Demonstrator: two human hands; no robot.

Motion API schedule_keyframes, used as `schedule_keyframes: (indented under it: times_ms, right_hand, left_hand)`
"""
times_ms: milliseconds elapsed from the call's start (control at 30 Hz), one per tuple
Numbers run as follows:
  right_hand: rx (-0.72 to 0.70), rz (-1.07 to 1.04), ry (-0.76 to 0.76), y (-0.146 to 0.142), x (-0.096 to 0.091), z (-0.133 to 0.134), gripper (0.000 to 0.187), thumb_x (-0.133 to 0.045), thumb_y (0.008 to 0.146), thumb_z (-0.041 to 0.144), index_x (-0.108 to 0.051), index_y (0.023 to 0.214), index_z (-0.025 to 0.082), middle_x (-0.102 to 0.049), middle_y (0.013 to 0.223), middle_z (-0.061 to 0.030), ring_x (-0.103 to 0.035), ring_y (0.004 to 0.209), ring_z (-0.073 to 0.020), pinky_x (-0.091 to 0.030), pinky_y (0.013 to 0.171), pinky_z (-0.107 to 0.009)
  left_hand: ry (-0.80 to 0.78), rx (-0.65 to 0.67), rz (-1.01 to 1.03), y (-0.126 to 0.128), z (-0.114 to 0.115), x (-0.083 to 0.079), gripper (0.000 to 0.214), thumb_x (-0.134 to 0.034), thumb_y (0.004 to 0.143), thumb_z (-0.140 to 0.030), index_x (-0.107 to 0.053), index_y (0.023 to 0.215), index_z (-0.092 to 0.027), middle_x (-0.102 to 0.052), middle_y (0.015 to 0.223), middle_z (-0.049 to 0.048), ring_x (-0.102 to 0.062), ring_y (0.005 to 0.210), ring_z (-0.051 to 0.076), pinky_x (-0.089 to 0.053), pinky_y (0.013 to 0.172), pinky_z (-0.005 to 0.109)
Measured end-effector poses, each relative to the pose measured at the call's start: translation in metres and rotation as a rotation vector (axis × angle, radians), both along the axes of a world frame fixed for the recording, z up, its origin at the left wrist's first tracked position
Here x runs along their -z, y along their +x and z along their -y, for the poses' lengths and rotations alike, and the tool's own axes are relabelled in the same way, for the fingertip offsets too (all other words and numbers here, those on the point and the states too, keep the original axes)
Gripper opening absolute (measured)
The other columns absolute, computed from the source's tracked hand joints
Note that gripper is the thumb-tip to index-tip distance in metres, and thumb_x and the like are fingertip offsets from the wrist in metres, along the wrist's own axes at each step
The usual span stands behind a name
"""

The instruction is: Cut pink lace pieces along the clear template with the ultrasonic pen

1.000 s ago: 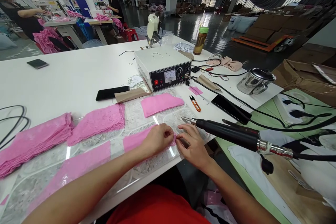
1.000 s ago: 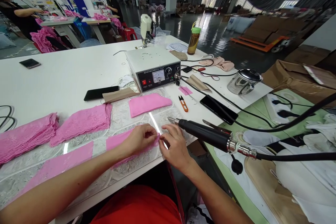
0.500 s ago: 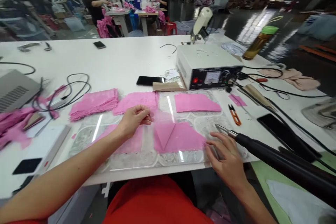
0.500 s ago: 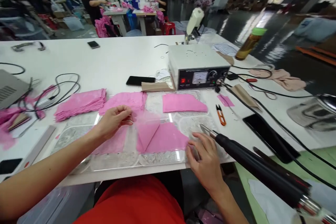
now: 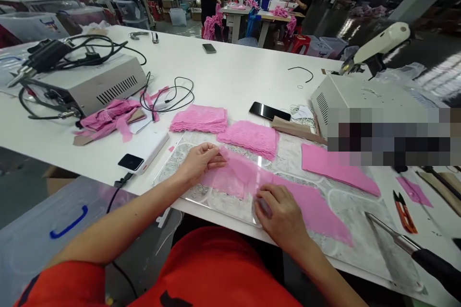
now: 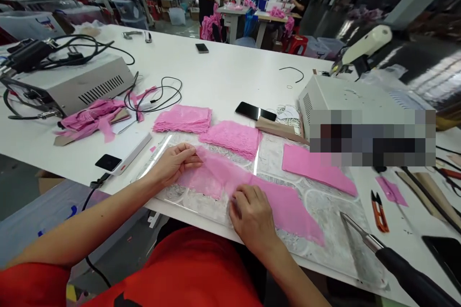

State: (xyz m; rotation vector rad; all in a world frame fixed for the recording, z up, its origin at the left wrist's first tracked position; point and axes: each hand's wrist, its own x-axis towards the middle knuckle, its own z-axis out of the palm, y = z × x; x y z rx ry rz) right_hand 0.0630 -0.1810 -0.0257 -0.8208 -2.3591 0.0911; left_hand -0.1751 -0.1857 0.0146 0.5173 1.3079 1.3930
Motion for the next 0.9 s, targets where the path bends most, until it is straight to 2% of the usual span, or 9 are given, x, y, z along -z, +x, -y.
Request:
schedule_keyframes:
  times_ms: [200, 300, 467, 567, 633, 733, 800, 900]
  right_hand:
    - [-0.052, 0.006, -0.025, -0.005, -0.002, -0.006, 0.014, -0.055, 0.081, 0.007, -0.059, 0.084, 0.02, -0.064, 0.087, -0.0055, -0.058, 0.083, -0.0187, -0.051, 0.073, -0.034]
    - [-0.038, -0.009, -0.031, -0.004, -0.018, -0.019, 0.011, -0.057, 0.082, 0.011, -0.061, 0.085, 0.021, -0.064, 0.09, -0.0056, -0.059, 0.087, -0.019, -0.053, 0.077, -0.035]
    - [-0.038, -0.044, 0.025, -0.018, -0.056, -0.051, 0.009, -0.058, 0.084, 0.016, -0.063, 0.083, 0.023, -0.064, 0.093, -0.0055, -0.062, 0.088, -0.019, -0.054, 0.075, -0.035]
    - [-0.086, -0.067, 0.049, -0.031, -0.063, -0.051, 0.009, -0.058, 0.084, 0.016, -0.063, 0.083, 0.023, -0.064, 0.093, -0.006, -0.061, 0.088, -0.0191, -0.055, 0.073, -0.036]
    - [-0.166, -0.035, 0.017, -0.035, -0.055, -0.042, 0.011, -0.058, 0.083, 0.014, -0.064, 0.083, 0.023, -0.064, 0.095, -0.0068, -0.061, 0.086, -0.0186, -0.055, 0.072, -0.035]
    - [-0.268, 0.039, -0.007, -0.033, -0.033, -0.026, 0.015, -0.056, 0.082, 0.009, -0.063, 0.08, 0.022, -0.065, 0.098, -0.0076, -0.06, 0.085, -0.0177, -0.055, 0.07, -0.034]
    - [-0.287, 0.071, -0.013, -0.028, -0.021, -0.019, 0.015, -0.055, 0.081, 0.006, -0.062, 0.079, 0.02, -0.065, 0.099, -0.008, -0.06, 0.085, -0.0177, -0.055, 0.071, -0.034]
    - [-0.292, 0.092, -0.037, -0.022, -0.016, -0.018, 0.013, -0.056, 0.081, 0.008, -0.062, 0.081, 0.02, -0.065, 0.098, -0.0084, -0.06, 0.086, -0.0179, -0.055, 0.071, -0.034]
  left_hand:
    - [0.044, 0.022, -0.001, -0.024, 0.023, 0.008, 0.03, -0.081, 0.068, -0.03, -0.057, 0.074, -0.013, -0.067, 0.075, -0.0001, -0.068, 0.074, 0.012, -0.058, 0.075, 0.027]
    - [0.059, 0.044, -0.018, -0.031, 0.026, 0.013, 0.034, -0.082, 0.067, -0.035, -0.057, 0.074, -0.013, -0.065, 0.073, -0.0013, -0.068, 0.076, 0.013, -0.058, 0.081, 0.031]
    - [0.135, 0.01, -0.001, -0.035, 0.014, 0.011, 0.037, -0.082, 0.065, -0.038, -0.056, 0.076, -0.014, -0.067, 0.08, 0.001, -0.068, 0.082, 0.014, -0.055, 0.087, 0.033]
    - [0.154, -0.018, -0.076, -0.041, 0.016, 0.008, 0.037, -0.079, 0.066, -0.041, -0.054, 0.076, -0.015, -0.066, 0.081, 0.0017, -0.067, 0.08, 0.015, -0.055, 0.082, 0.032]
    - [0.109, 0.023, -0.228, -0.047, 0.028, 0.01, 0.035, -0.074, 0.069, -0.043, -0.053, 0.074, -0.016, -0.063, 0.075, 0.0002, -0.064, 0.073, 0.013, -0.055, 0.073, 0.029]
    - [0.057, 0.126, -0.599, -0.056, 0.051, 0.016, 0.027, -0.063, 0.077, -0.042, -0.054, 0.073, -0.017, -0.059, 0.071, 0.0004, -0.058, 0.064, 0.012, -0.049, 0.059, 0.023]
    - [0.078, 0.159, -0.879, -0.059, 0.066, 0.018, 0.022, -0.054, 0.081, -0.038, -0.055, 0.072, -0.017, -0.06, 0.075, 0.0017, -0.053, 0.063, 0.011, -0.044, 0.055, 0.021]
    - [0.121, 0.193, -1.209, -0.06, 0.078, 0.018, 0.019, -0.046, 0.085, -0.029, -0.055, 0.073, -0.018, -0.06, 0.083, 0.0029, -0.05, 0.06, 0.01, -0.041, 0.053, 0.022]
